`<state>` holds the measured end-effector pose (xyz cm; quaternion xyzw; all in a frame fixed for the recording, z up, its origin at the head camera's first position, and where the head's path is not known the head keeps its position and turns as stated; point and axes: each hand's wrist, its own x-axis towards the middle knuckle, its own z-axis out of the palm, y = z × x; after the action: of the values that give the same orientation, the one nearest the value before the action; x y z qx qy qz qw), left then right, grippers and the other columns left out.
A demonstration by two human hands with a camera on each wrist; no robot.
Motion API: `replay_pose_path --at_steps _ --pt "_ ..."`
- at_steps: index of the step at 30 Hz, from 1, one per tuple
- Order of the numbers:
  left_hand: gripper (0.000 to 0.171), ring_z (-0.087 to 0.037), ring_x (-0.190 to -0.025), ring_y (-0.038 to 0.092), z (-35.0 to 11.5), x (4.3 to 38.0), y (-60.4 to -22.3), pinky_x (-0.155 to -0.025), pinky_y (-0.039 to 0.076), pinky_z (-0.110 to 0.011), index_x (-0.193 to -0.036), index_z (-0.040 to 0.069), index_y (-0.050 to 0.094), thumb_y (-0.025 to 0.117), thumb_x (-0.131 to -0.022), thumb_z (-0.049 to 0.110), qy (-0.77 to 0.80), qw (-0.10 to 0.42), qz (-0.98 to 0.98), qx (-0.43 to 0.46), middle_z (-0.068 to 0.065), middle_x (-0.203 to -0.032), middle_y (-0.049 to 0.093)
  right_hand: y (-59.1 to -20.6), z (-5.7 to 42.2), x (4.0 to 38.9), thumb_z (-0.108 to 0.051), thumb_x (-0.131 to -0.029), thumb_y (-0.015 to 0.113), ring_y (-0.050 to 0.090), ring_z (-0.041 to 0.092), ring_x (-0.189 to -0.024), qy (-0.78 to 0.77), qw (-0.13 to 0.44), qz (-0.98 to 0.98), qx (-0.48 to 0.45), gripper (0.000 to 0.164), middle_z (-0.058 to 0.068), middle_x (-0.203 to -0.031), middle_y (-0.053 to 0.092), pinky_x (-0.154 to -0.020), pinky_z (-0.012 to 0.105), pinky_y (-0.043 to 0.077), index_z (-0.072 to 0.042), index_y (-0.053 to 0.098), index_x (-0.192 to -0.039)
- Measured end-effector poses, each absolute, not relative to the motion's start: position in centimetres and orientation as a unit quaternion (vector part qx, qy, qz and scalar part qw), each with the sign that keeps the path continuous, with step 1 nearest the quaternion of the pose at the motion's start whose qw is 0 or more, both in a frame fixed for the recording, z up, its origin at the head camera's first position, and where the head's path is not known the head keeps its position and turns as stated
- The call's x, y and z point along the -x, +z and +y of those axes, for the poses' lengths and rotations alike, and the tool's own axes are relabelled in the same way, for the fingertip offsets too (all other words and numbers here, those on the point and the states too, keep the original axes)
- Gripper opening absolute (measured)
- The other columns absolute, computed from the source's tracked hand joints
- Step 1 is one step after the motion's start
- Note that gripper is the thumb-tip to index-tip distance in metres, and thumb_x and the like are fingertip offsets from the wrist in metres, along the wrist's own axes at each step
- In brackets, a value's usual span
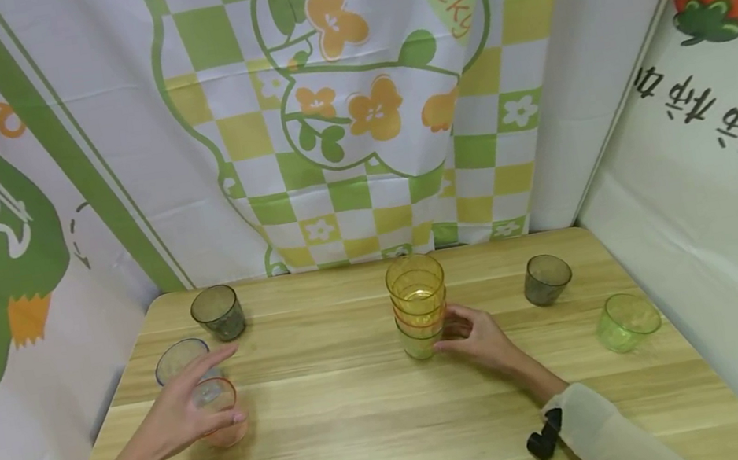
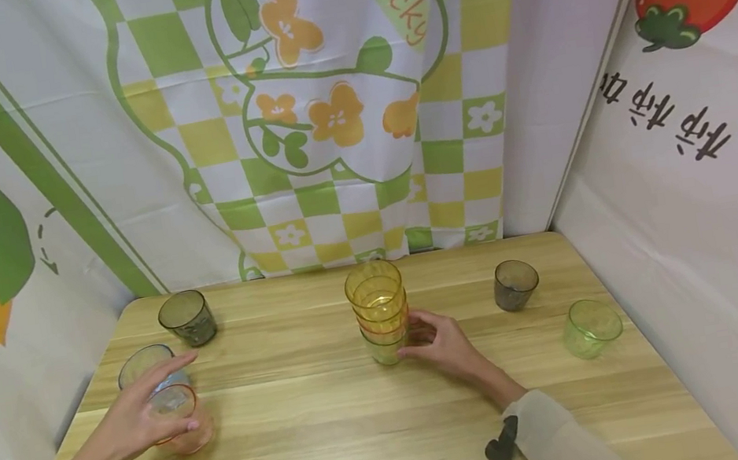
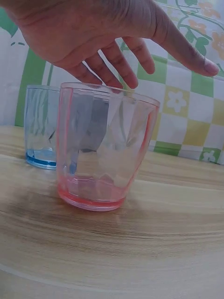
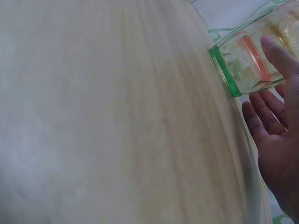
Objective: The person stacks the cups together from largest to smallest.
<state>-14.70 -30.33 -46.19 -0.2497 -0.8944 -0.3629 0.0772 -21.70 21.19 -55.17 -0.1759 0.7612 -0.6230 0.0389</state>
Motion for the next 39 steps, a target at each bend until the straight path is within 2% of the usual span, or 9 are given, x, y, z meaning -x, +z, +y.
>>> replay_pose_path --at_steps 7,16,24,31,36,39 --pt "0.093 -0.033 -0.136 0.053 -31.2 14.3 -46.6 -0.109 0.024 -0.001 -0.150 0.007 0.058 0.101 -0.069 0.026 -0.348 0.084 -0.901 0.246 -0.016 -0.150 0.060 -54.9 21.1 21.6 0.002 -0.084 0.087 0.070 0.034 -0.119 -0.625 0.043 0.759 0.174 0.062 0.024 -0.133 0.068 -0.100 0.033 0.061 0.007 0.061 -0.140" --pt "0.094 -0.037 -0.133 0.053 -31.8 13.5 -46.8 -0.105 0.024 0.001 -0.149 0.012 0.059 0.102 -0.067 0.027 -0.338 0.090 -0.908 0.231 -0.015 -0.147 0.062 -54.9 21.1 21.7 0.001 -0.085 0.087 0.068 0.042 -0.122 -0.625 0.052 0.758 0.177 0.064 0.026 -0.135 0.066 -0.101 0.033 0.060 0.006 0.059 -0.142" --pt "0.095 -0.015 -0.138 0.050 -32.1 13.4 -47.3 -0.107 0.024 0.000 -0.150 0.014 0.059 0.103 -0.066 0.026 -0.346 0.094 -0.901 0.243 -0.014 -0.146 0.063 -54.9 21.2 21.8 0.001 -0.085 0.087 0.068 0.040 -0.122 -0.622 0.053 0.761 0.177 0.064 0.025 -0.136 0.066 -0.101 0.032 0.060 0.005 0.059 -0.143" --pt "0.098 -0.011 -0.137 0.049 -32.3 13.3 -47.9 -0.107 0.024 0.001 -0.149 0.006 0.059 0.103 -0.064 0.028 -0.348 0.092 -0.901 0.243 -0.018 -0.146 0.063 -55.0 21.3 21.8 0.000 -0.086 0.087 0.069 0.038 -0.120 -0.625 0.053 0.756 0.187 0.062 0.024 -0.135 0.067 -0.100 0.035 0.061 0.004 0.060 -0.142" --pt "0.098 0.001 -0.137 0.044 -32.5 13.2 -48.3 -0.105 0.024 0.002 -0.152 0.011 0.058 0.102 -0.066 0.029 -0.355 0.078 -0.903 0.230 -0.018 -0.148 0.061 -55.0 21.3 21.9 0.000 -0.086 0.087 0.069 0.037 -0.120 -0.624 0.053 0.757 0.186 0.063 0.023 -0.135 0.067 -0.099 0.033 0.061 0.003 0.060 -0.143" --pt "0.097 0.008 -0.137 0.040 -32.7 13.2 -48.4 -0.107 0.027 0.001 -0.152 0.010 0.057 0.102 -0.067 0.026 -0.379 0.064 -0.895 0.226 -0.021 -0.150 0.058 -55.1 21.4 21.9 -0.001 -0.086 0.087 0.069 0.037 -0.119 -0.624 0.053 0.756 0.187 0.063 0.024 -0.135 0.066 -0.098 0.033 0.061 0.003 0.060 -0.143"
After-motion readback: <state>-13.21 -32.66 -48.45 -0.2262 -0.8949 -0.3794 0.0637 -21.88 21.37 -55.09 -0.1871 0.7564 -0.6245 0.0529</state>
